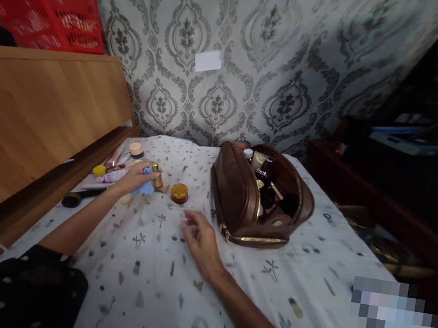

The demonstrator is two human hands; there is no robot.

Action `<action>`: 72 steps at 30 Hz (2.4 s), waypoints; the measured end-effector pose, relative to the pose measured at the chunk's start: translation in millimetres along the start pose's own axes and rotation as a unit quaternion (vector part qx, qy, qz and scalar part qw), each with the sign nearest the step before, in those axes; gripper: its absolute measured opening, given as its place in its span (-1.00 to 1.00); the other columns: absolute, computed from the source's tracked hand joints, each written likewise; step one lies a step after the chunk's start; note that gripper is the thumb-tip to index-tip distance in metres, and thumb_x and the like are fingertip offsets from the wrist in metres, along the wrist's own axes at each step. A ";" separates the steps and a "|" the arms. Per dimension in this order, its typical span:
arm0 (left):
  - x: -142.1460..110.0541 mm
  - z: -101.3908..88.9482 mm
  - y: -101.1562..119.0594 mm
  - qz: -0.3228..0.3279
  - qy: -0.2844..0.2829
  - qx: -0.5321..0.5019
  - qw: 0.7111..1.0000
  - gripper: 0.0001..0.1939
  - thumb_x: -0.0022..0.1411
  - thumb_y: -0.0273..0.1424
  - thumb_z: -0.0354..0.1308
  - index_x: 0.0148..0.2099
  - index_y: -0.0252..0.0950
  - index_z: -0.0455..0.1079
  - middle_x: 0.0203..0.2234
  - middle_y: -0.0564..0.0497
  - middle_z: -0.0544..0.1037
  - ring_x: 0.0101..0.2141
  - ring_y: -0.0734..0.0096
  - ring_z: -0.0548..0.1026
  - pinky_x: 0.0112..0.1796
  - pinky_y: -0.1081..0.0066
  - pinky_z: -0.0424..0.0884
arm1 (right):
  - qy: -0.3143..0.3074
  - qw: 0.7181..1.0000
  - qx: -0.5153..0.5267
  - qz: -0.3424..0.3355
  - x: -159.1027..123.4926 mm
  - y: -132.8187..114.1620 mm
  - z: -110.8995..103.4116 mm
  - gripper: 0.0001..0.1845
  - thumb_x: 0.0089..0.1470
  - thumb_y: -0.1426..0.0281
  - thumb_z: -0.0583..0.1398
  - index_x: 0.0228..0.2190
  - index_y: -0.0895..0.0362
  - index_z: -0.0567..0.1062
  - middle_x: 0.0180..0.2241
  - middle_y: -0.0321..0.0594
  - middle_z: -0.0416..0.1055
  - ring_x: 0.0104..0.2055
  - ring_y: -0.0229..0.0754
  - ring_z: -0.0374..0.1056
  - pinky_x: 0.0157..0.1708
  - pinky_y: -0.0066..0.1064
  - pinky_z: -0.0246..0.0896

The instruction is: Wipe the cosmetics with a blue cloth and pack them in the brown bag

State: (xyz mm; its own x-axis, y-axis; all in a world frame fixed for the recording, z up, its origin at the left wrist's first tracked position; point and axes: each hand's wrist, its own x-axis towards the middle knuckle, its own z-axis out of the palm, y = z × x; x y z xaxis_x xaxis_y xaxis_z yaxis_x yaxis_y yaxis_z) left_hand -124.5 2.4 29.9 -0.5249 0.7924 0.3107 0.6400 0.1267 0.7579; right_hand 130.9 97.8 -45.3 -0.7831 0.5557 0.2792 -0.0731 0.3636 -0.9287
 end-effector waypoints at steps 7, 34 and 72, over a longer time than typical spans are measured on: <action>-62.8 77.5 55.7 -0.087 -0.129 -0.298 0.942 -0.52 0.08 -0.05 0.30 -0.10 -0.32 0.43 -0.37 0.01 0.54 -0.37 0.40 0.49 -0.33 0.45 0.43 | -0.035 0.981 0.189 0.031 4.5 0.9 3.7 -0.40 0.06 0.09 0.25 0.08 0.06 0.31 -0.09 -0.10 0.43 -0.15 -0.11 0.44 -0.33 -0.30 0.47; -77.3 70.8 37.9 -0.001 -0.042 -0.030 0.999 -0.59 0.36 -0.07 -0.05 -0.34 -0.29 0.35 -0.59 0.12 0.30 -0.51 0.45 0.26 -0.44 0.45 0.18 | -0.014 0.997 -0.073 -0.036 -3.2 -8.2 1.5 -0.65 0.05 0.35 0.22 -0.08 0.09 0.50 -0.30 -0.24 0.50 -0.35 -0.22 0.35 -0.31 -0.39 0.24; -84.3 78.4 39.7 0.025 -0.029 0.011 0.999 -0.65 0.39 -0.19 -0.11 -0.28 -0.29 0.36 -0.44 0.05 0.47 -0.37 0.38 0.41 -0.28 0.43 0.27 | -0.038 0.999 -0.032 0.018 -5.9 -12.0 2.6 -0.68 0.24 0.18 0.08 -0.10 0.11 0.39 -0.52 -0.38 0.33 -0.48 -0.26 0.27 -0.42 -0.45 0.13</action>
State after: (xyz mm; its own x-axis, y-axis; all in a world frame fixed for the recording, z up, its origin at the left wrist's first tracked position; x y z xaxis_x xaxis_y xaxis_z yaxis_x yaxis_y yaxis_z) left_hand -10.8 -12.6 -11.1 -0.4584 0.8315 0.3137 0.6774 0.0984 0.7290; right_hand 134.8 88.2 -36.4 -0.8291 0.5119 0.2248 -0.0069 0.3927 -0.9196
